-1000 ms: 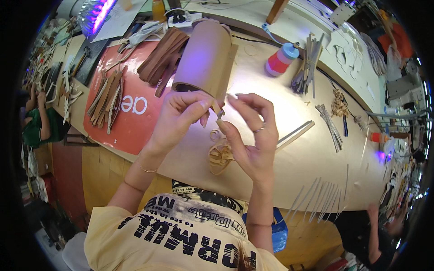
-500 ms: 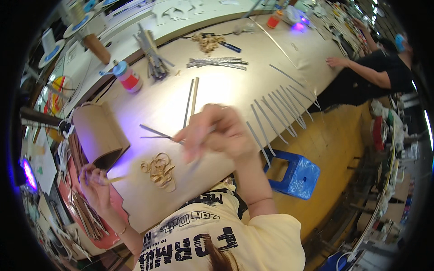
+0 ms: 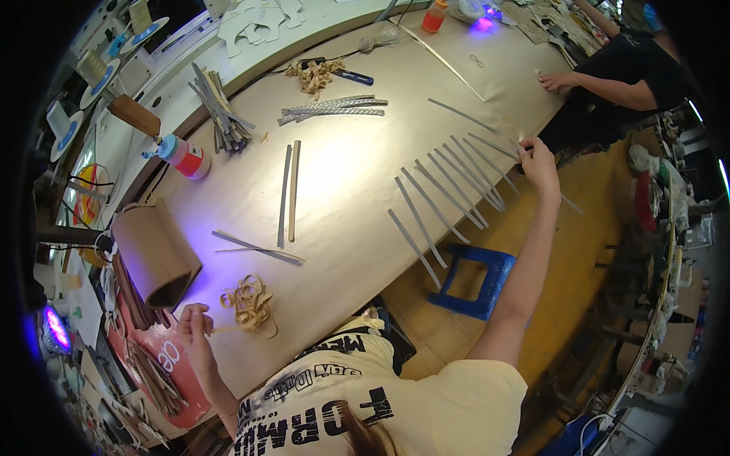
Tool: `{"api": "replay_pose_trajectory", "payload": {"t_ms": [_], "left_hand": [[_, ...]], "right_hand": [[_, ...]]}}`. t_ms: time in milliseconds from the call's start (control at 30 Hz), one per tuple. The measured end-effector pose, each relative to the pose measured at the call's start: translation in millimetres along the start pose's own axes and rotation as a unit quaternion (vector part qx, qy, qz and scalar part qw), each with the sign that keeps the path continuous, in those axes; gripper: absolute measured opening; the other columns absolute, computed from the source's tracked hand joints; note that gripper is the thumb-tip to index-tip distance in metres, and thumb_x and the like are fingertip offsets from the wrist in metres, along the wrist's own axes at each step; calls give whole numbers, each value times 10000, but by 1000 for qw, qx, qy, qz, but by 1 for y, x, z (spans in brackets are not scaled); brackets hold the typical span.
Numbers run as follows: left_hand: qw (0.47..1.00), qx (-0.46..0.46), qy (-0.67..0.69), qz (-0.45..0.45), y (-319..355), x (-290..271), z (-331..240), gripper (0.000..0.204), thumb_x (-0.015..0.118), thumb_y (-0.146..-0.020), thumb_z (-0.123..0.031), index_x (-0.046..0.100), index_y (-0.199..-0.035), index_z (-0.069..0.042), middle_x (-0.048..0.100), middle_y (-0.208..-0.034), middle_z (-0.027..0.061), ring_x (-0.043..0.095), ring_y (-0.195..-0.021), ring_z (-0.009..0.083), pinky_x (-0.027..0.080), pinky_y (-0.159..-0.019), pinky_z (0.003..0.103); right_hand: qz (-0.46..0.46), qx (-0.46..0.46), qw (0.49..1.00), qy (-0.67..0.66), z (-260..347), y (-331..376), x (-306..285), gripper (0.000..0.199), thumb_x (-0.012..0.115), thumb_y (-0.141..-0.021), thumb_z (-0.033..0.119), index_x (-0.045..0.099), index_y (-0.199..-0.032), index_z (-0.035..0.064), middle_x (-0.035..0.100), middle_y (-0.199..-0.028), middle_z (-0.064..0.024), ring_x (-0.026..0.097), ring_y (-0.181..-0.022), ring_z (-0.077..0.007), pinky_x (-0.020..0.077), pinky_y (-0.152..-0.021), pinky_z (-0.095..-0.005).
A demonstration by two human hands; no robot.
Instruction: The person repeatedly picks up thin strips of material, bends them into loops, and places them on the table. They also gather and align multiple straight strips, occasionally moving them aside or stacking them. The workspace contains various tools and materials, and other workers are visible in the background.
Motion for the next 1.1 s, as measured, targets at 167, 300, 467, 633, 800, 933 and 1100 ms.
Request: {"api": "replay_pose_trajectory", "payload": {"t_ms": [167,300,467,633,800,933,1100], "left_hand": [[987,18,-162,0,3,33,3,217,537,-997,-146,648,-942,32,496,-659,-29,414,-604,55,331,-550,246],[969,36,-243,-25,2,43,10,213,548,-975,-138,645,-928,45,528,-654,26,428,-601,93,374,-563,280],[960,35,-275,-44,4,44,12,189,557,-957,-122,639,-938,47,538,-658,59,441,-594,109,382,-568,288],[958,25,-283,-44,4,48,10,192,553,-959,-118,634,-943,55,558,-673,65,456,-598,109,395,-577,285],[956,33,-291,-37,3,51,7,193,550,-965,-115,632,-942,58,563,-679,66,463,-599,111,402,-586,284],[956,31,-290,-33,3,50,7,195,548,-972,-117,632,-944,56,563,-679,69,466,-602,112,403,-588,281],[955,17,-293,-30,8,48,14,190,565,-967,-124,648,-970,47,605,-717,100,540,-639,147,446,-631,290]], "right_hand": [[42,35,997,62,-41,-58,9,193,679,-862,120,654,-966,-40,698,-750,-94,677,-699,-149,519,-662,-294],[90,23,994,49,-58,-100,19,223,704,-845,126,656,-965,-55,694,-734,-86,675,-676,-140,529,-653,-280],[147,-7,988,-42,-65,-129,40,158,706,-850,103,650,-896,-38,679,-713,-79,645,-619,-130,509,-573,-269],[262,100,959,-47,-77,-135,54,93,717,-852,87,661,-819,20,650,-669,-46,605,-599,-91,473,-530,-239],[291,190,937,37,-93,-140,54,289,786,-804,334,672,-813,69,632,-652,4,574,-557,-89,455,-525,-271],[262,216,918,204,-118,-145,52,627,765,-690,660,692,-894,72,662,-717,1,579,-567,-114,478,-592,-319],[184,234,927,226,-124,-130,47,838,714,-642,771,671,-1152,107,694,-1039,-70,654,-837,-207,501,-787,-386]]}}
Point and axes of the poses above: each hand's wrist, its own y-axis away from the middle knuckle, its own x-axis out of the palm, z = x × y, the point moved 6 cm from there along -y, towards the middle knuckle
